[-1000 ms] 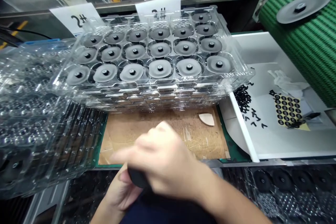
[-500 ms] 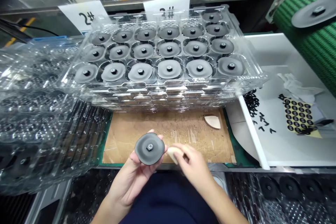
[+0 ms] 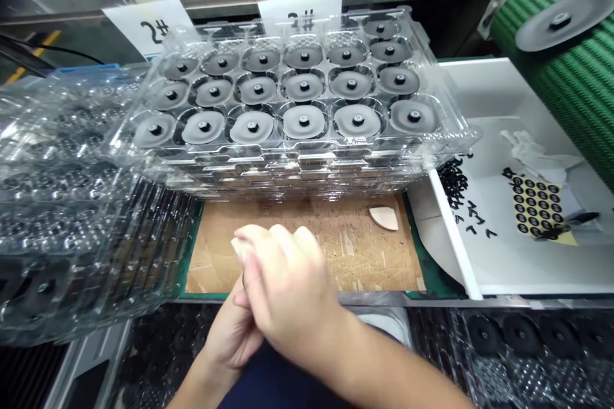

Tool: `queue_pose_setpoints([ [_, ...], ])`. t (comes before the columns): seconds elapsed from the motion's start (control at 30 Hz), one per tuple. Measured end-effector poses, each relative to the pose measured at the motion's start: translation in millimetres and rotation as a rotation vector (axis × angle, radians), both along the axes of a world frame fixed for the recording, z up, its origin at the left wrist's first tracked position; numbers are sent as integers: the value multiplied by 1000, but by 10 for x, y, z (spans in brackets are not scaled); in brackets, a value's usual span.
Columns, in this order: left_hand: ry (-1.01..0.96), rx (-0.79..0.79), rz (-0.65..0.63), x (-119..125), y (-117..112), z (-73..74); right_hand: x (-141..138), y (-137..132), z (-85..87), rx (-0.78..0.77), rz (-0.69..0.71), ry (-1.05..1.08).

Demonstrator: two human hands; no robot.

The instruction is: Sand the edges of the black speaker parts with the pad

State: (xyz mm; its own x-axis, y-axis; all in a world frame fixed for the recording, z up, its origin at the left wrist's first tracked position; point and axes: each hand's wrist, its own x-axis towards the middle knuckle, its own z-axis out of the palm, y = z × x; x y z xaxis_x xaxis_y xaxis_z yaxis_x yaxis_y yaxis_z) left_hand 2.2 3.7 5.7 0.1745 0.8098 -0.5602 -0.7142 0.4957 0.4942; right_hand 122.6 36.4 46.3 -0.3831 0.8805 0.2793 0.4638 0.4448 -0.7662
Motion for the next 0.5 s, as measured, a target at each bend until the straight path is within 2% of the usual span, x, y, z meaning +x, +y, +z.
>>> queue_pose_setpoints([
  [0.07, -20, 21, 2, -8, 9, 29, 30, -15, 21, 50, 61, 25],
  [0.17, -28, 33, -6, -57, 10, 26, 189, -86, 68, -75, 224, -17],
  [0.27, -60, 46, -19, -61, 3, -22, 328, -127, 86, -127, 110, -171],
  [0.33, -85, 64, -22, -35, -5, -49, 329, -92, 82, -22, -2, -253],
  [0.37, -102, 70, -34, -24, -9, -54, 307, -52, 77, 56, -14, -267],
  [0.43, -129, 81, -74, -22, -14, -47, 244, 55, 65, 188, 113, -195],
  [0.5, -135, 116, -117, -49, -11, -25, 191, 158, 62, 179, 301, -83],
])
